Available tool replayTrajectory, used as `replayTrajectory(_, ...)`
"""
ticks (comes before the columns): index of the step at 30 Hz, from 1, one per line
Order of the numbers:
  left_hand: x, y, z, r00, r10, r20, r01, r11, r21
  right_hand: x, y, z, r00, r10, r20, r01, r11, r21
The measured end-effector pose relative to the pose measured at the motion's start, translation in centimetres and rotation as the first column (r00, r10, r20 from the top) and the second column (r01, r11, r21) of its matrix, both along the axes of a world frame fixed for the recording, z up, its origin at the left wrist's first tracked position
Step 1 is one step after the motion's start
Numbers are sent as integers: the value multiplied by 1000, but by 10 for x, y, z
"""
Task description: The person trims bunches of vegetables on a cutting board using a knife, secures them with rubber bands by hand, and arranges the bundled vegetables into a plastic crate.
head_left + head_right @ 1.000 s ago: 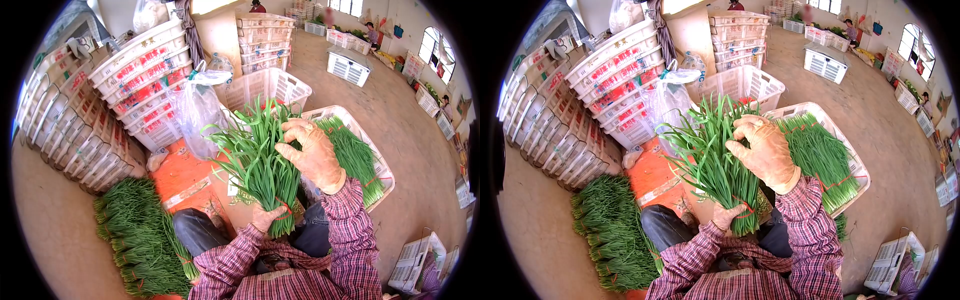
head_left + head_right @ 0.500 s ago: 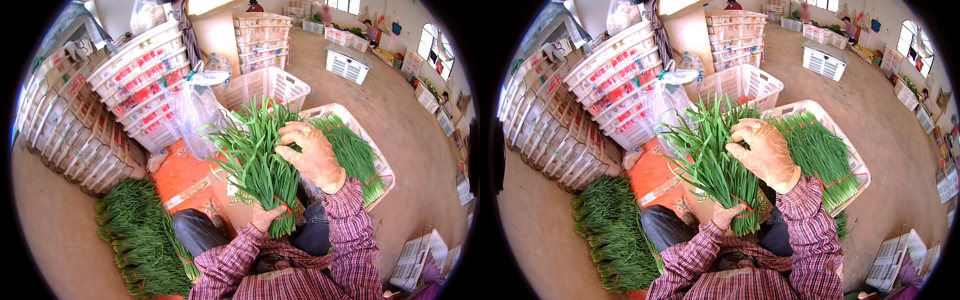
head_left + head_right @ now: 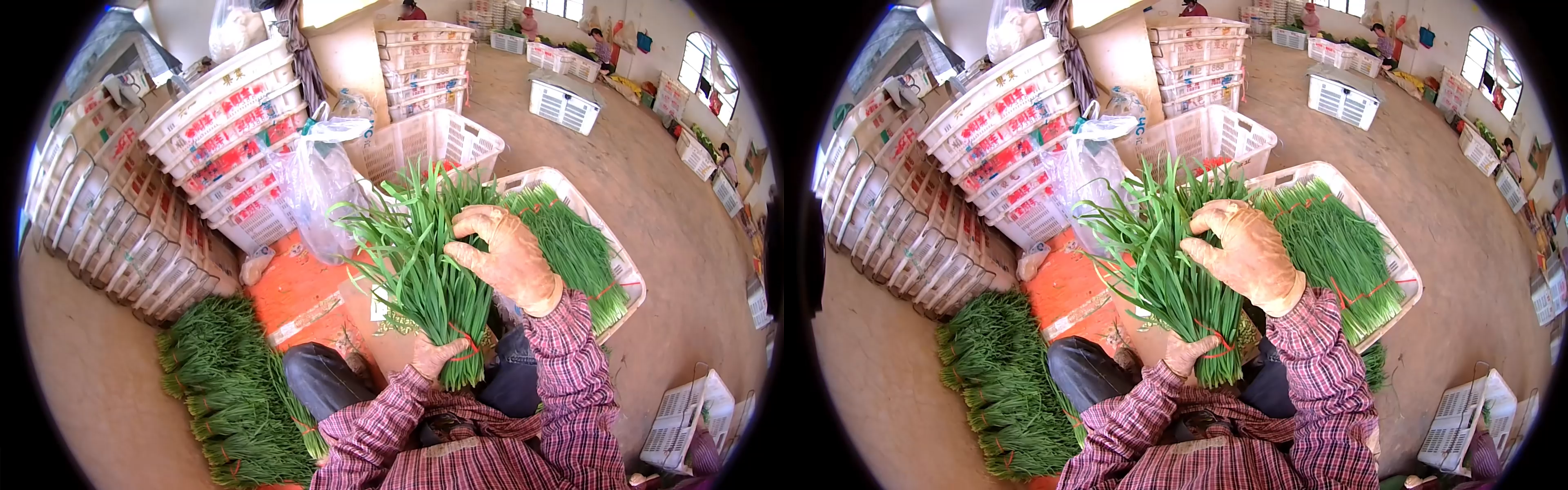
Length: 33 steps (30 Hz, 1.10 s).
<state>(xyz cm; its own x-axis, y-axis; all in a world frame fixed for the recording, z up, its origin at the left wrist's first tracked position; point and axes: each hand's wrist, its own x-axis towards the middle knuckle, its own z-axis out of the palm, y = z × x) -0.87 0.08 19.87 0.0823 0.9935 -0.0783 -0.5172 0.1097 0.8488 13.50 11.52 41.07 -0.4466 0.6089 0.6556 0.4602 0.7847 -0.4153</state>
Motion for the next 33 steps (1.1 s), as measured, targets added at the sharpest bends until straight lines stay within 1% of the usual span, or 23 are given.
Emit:
replayTrajectory(4, 1, 0, -1, 1000, -4, -2, 4, 1000, 2, 1, 0, -1, 999, 5, -39, -5, 1000, 16)
replayTrajectory(6, 2, 0, -1, 1000, -1, -3, 1, 1000, 1, 0, -3, 2, 999, 3, -46, -4, 999, -33)
replayTrajectory(13, 2, -1, 4, 1000, -4, -5, 4, 1000, -10, 1, -3, 4, 998, -4, -62, -1, 996, -90)
replayTrajectory(15, 2, -3, 6, 1000, -9, 9, 9, 1000, -11, 0, -6, 5, 992, -57, -109, 36, 982, -184)
replayTrajectory(16, 2, -3, 8, 1000, -13, 23, 14, 1000, -11, -1, -6, 6, 992, -56, -109, 36, 982, -183)
replayTrajectory(18, 1, -2, 6, 1000, -14, -5, 14, 1000, 10, -1, -7, 6, 984, -115, -137, 57, 928, -368)
replayTrajectory(19, 1, -2, 5, 999, -15, -31, 16, 999, 29, -1, -7, 6, 984, -115, -138, 58, 929, -365)
replayTrajectory(21, 1, -2, 4, 1000, -19, -11, 19, 1000, 7, -2, -6, 5, 968, -132, -213, 15, 880, -475)
replayTrajectory(22, 2, -3, 4, 1000, -21, 9, 21, 1000, -20, -2, -5, 3, 968, -134, -213, 18, 882, -471)
replayTrajectory(24, 4, -1, 2, 999, -16, 39, 17, 1000, -8, -2, -3, 1, 936, -105, -336, -83, 861, -502)
replayTrajectory(25, 4, -1, 4, 999, -21, 47, 22, 1000, -13, -3, -3, 2, 936, -108, -335, -79, 862, -500)
replayTrajectory(27, 6, -3, 8, 997, -26, 66, 28, 999, -22, -4, -4, 5, 929, -146, -340, -80, 818, -570)
replayTrajectory(30, 4, -1, -1, 999, -36, 15, 36, 999, -5, -1, 0, -4, 915, -120, -386, -114, 839, -531)
replayTrajectory(33, 2, 1, -5, 998, -64, -27, 64, 998, 5, -1, 0, -5, 918, -139, -371, -78, 856, -512)
